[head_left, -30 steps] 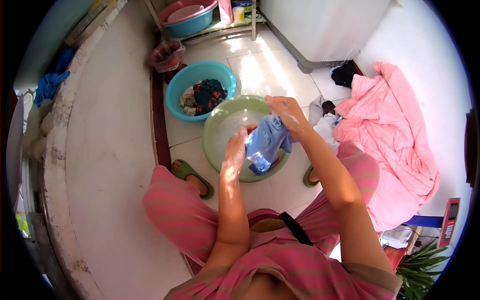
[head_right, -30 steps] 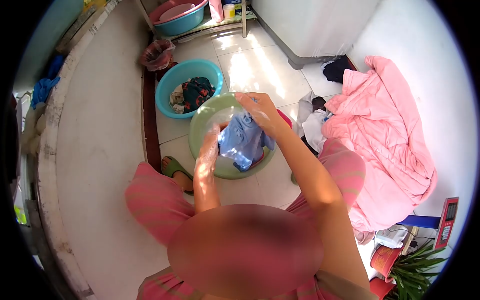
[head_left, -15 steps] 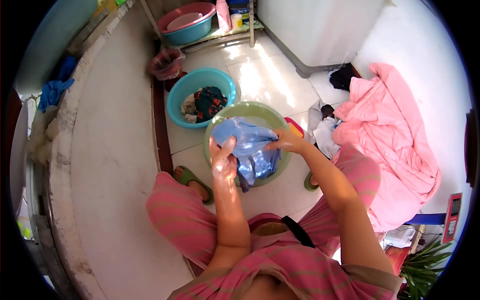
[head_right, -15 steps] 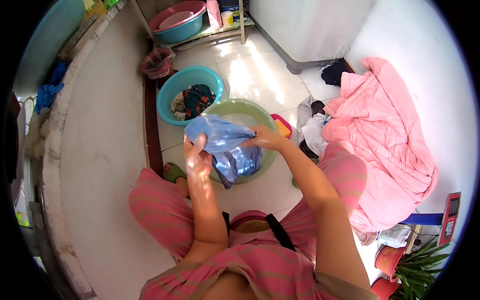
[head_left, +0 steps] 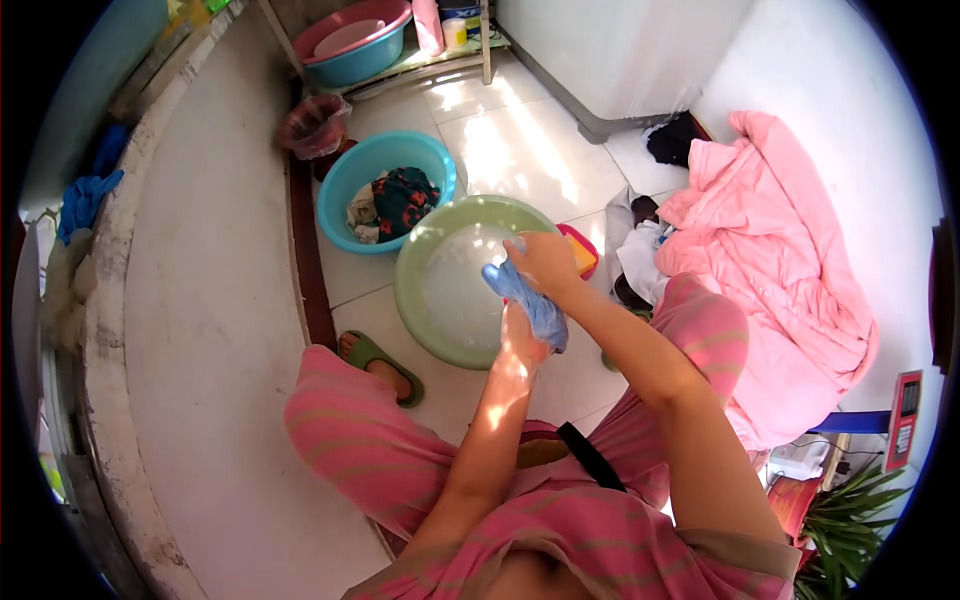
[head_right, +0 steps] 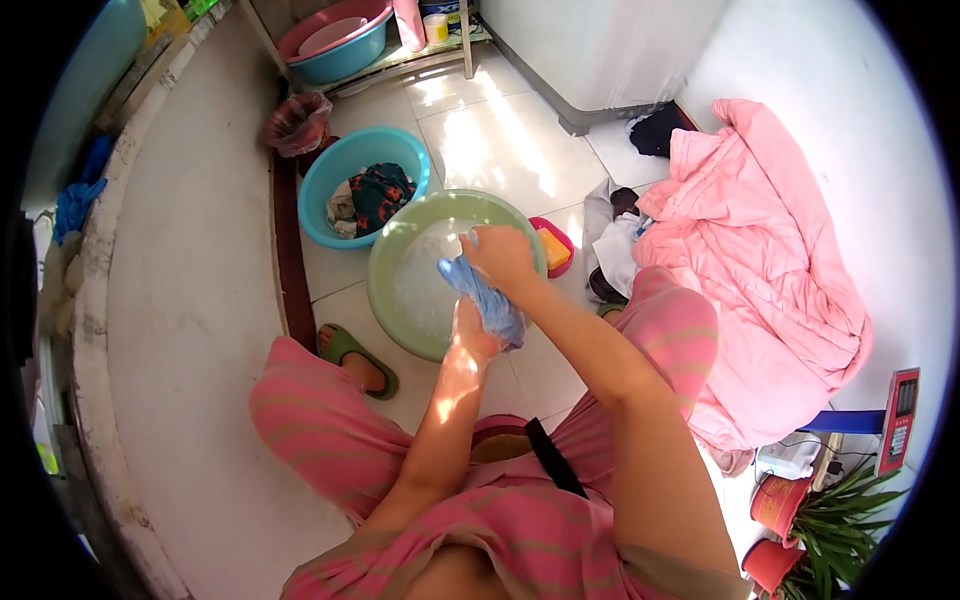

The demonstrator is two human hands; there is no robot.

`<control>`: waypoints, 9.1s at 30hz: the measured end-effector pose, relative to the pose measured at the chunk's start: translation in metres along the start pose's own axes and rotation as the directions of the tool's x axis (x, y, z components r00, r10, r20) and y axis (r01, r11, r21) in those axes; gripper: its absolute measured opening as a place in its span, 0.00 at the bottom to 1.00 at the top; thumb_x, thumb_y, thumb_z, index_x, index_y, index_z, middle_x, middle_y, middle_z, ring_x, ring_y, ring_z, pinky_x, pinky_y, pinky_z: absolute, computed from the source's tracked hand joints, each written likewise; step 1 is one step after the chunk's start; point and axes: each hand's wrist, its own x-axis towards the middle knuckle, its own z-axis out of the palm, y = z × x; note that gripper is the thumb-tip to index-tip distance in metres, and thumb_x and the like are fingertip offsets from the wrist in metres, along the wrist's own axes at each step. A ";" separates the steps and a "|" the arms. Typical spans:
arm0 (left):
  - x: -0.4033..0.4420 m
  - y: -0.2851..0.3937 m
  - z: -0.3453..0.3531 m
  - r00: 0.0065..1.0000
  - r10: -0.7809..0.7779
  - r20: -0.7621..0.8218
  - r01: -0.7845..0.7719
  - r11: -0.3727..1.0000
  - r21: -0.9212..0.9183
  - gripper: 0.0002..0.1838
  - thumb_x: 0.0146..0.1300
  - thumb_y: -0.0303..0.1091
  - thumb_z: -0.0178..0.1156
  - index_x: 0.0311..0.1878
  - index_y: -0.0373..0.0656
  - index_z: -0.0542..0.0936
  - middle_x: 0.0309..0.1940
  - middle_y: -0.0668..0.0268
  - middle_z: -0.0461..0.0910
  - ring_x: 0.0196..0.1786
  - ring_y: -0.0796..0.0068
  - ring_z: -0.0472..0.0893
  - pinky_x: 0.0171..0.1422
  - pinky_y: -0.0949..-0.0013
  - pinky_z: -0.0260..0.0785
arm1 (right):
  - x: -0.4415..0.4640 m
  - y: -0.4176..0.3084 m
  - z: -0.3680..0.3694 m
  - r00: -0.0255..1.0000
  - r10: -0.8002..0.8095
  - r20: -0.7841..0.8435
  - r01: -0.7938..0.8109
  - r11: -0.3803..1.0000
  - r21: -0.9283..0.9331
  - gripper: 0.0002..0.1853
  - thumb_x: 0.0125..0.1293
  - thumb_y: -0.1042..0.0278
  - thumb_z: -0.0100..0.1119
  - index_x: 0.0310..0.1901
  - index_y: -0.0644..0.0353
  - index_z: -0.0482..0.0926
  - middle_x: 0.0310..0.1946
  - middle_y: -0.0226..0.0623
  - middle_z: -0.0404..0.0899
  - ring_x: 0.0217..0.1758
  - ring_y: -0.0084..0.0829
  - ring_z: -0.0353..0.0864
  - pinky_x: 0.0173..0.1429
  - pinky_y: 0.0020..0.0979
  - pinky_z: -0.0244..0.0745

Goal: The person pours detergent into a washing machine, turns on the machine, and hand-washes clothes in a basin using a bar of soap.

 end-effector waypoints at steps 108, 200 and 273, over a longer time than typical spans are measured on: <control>0.137 -0.061 -0.145 0.507 0.188 -0.841 0.020 0.973 0.229 0.27 0.66 0.40 0.57 0.66 0.40 0.67 0.63 0.61 0.69 0.61 0.66 0.71 0.64 0.66 0.64 | -0.064 0.167 0.300 0.788 0.394 0.472 -0.300 0.917 -0.264 0.38 0.59 0.43 0.60 0.67 0.54 0.62 0.64 0.51 0.62 0.66 0.49 0.62 0.66 0.51 0.60; 0.124 0.016 -0.060 0.836 0.064 -0.546 -0.230 0.943 -0.241 0.28 0.60 0.37 0.65 0.61 0.41 0.68 0.54 0.60 0.70 0.56 0.67 0.72 0.63 0.66 0.63 | 0.064 0.091 0.182 0.988 0.103 0.112 -0.104 0.995 0.006 0.07 0.59 0.61 0.63 0.30 0.53 0.77 0.33 0.36 0.78 0.34 0.42 0.80 0.30 0.39 0.72; 0.133 0.017 -0.069 0.891 -0.284 -0.355 0.004 0.786 -0.619 0.20 0.67 0.47 0.56 0.56 0.46 0.72 0.54 0.65 0.73 0.57 0.68 0.74 0.62 0.64 0.67 | 0.055 0.060 0.174 0.998 -0.039 0.048 0.025 0.964 0.264 0.02 0.60 0.68 0.60 0.35 0.50 0.79 0.23 0.33 0.75 0.24 0.39 0.79 0.25 0.39 0.73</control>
